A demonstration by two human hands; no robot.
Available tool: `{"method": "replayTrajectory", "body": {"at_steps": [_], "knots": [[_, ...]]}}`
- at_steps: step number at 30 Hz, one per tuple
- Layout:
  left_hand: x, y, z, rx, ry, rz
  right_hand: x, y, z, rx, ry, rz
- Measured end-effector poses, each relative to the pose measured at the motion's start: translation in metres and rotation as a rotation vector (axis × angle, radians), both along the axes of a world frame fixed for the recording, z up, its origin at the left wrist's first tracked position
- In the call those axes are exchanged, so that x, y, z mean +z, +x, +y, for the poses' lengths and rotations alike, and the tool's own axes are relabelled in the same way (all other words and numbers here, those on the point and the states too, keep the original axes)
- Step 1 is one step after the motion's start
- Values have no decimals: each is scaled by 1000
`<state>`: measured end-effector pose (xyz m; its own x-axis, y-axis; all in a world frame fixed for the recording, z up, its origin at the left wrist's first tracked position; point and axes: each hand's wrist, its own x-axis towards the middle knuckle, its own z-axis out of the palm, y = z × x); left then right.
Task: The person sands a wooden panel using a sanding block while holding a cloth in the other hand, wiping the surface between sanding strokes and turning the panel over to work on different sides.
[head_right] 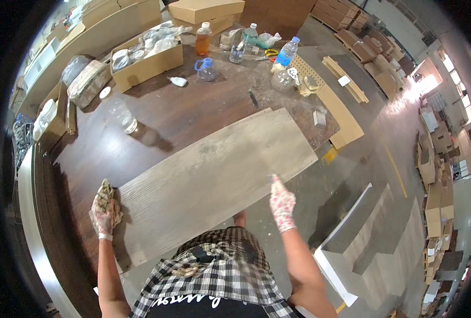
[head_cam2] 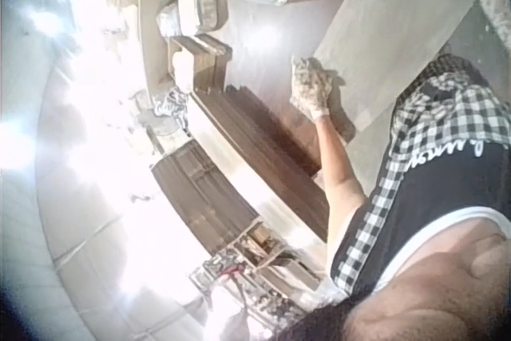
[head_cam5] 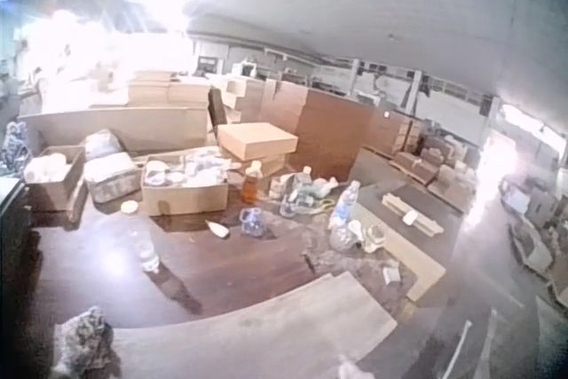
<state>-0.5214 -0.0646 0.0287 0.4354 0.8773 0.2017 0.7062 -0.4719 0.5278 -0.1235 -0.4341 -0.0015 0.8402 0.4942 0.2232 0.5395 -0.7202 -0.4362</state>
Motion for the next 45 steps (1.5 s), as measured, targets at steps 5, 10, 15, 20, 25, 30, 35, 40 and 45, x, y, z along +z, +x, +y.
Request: {"method": "replayTrajectory", "body": {"at_steps": [5,10,15,20,25,30,35,40,45], "knots": [[11,24,-10,124,-132,-174,-9,161,-57,-234,209,-36],[-3,60,-36,326,-47,-256,13,229,-14,-204,341,115],[4,132,-59,107,138,-42,-7,278,44,-51,261,102],[14,150,-59,167,155,7,-3,281,79,128,-93,-385],[21,140,-60,191,54,136,4,234,102,284,-84,-271],[12,156,-73,-76,168,192,6,227,112,257,-93,-336],[10,200,-89,-343,82,65,-1,226,116,214,-106,-405],[21,238,-102,-434,36,-13,-2,225,119,171,-145,-369],[28,272,-104,-542,5,109,-5,229,118,190,-160,-417]]}}
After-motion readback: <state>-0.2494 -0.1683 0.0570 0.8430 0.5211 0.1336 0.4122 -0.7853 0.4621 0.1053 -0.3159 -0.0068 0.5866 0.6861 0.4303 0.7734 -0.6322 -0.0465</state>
